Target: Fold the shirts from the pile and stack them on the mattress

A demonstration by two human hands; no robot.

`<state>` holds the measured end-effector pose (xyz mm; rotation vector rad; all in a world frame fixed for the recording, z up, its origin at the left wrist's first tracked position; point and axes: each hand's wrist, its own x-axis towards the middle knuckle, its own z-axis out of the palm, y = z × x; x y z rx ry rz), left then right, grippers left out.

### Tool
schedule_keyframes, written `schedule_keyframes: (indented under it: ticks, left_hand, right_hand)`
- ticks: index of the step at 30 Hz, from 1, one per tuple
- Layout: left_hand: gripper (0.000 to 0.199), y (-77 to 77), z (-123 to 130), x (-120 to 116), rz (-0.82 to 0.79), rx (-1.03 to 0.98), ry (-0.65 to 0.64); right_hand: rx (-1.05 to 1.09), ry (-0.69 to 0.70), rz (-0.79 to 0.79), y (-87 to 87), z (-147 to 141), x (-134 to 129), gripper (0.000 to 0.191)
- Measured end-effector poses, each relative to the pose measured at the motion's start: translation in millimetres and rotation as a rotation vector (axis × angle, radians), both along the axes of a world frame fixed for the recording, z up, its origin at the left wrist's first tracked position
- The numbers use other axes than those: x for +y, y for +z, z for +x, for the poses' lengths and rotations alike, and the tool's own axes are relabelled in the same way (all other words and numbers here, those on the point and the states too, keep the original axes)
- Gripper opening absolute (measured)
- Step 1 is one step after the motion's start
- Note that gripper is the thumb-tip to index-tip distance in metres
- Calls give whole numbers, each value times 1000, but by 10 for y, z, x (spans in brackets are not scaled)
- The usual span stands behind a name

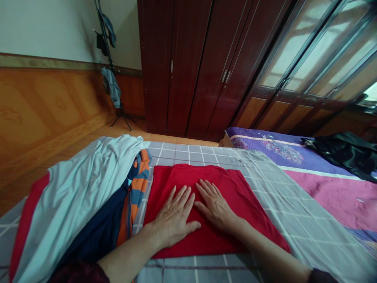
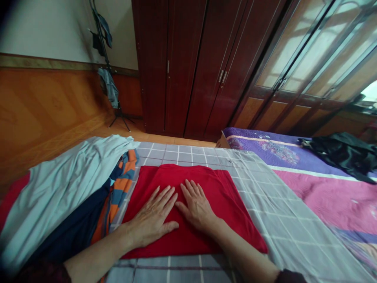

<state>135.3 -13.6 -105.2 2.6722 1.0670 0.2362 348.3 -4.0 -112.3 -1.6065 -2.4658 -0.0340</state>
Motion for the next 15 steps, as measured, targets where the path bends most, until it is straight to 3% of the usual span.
schedule_keyframes:
  ticks: [6,11,13,15]
  left_hand:
    - [79,-34,-201,312,100,98,465]
    - [68,-67,-197,318,117,81,274]
    - [69,-103,-191,312,103,93,311]
    - [71,-156,-200,323,128,83,369]
  right_hand:
    - [8,-6,-13,-42,-100,-143,62]
    - [-25,12,-34,-22,-38,-77,64]
    - [-39,-27,-49,-12,80,6,66]
    - [-61,-148,-59,-4,256,113,67]
